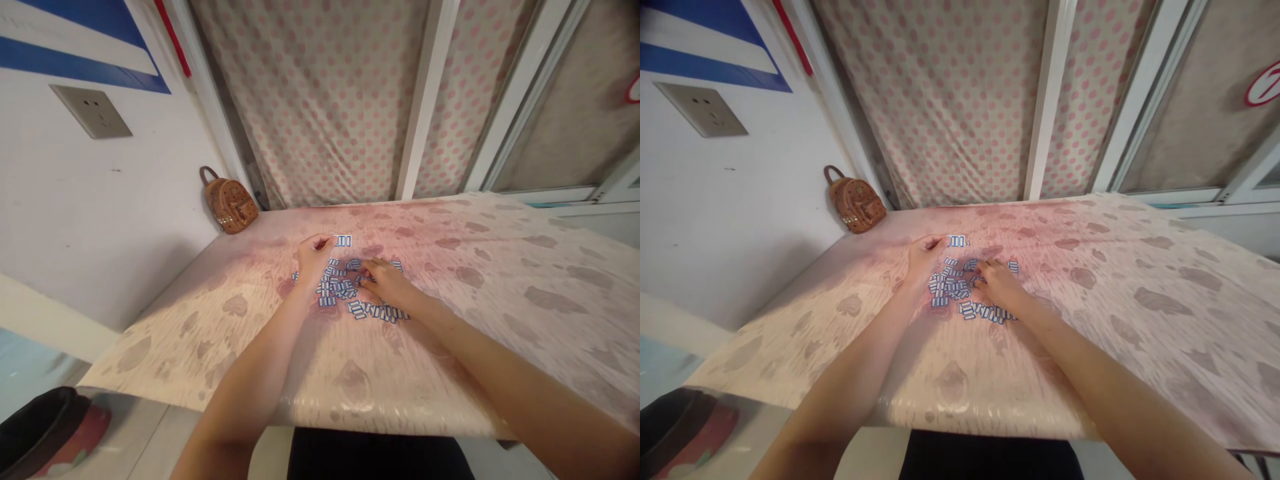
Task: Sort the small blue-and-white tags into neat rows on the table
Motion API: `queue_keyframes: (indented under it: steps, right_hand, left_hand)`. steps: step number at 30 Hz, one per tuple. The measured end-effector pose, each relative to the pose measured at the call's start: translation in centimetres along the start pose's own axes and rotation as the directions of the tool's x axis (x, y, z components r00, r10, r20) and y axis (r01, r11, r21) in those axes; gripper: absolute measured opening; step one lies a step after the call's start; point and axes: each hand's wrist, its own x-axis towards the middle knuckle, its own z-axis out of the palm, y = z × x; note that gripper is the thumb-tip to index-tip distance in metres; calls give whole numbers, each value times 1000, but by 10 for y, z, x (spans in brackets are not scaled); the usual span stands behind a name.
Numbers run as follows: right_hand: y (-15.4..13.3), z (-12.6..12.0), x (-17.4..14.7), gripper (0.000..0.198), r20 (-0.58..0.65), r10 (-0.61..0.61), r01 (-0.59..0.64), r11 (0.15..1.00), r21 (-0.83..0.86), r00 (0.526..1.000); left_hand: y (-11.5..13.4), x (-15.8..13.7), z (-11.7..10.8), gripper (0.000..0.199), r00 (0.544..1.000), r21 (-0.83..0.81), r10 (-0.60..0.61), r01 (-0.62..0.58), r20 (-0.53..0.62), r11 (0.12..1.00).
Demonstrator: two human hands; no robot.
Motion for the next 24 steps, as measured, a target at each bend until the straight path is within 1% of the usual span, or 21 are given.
queue_keyframes:
  steps: [4, 8, 13, 20, 24]
  right_hand:
    - [2, 0, -2, 15, -23, -18, 19, 1000, 21, 1000]
    - [3, 1, -3, 14, -18, -24, 25, 999, 49, 1000]
    - [3, 1, -3, 17, -27, 2, -2, 1000, 9, 1000]
    - [-8, -5, -6, 22, 44, 40, -38, 998, -49, 998]
    - [-14, -6, -9, 24, 47, 33, -31, 998, -55, 998]
  left_hand:
    - [-1, -1, 1, 9, 1000, -20, -9, 10, 20, 1000]
    - [-3, -2, 2, 9, 1000, -23, -3, 4, 27, 1000]
    - [-6, -2, 2, 10, 999, -18, -10, 11, 34, 1000]
    - [-6, -1, 2, 9, 999, -25, -8, 10, 49, 1000]
    - [-6, -2, 2, 10, 999, 3, -12, 12, 44, 1000]
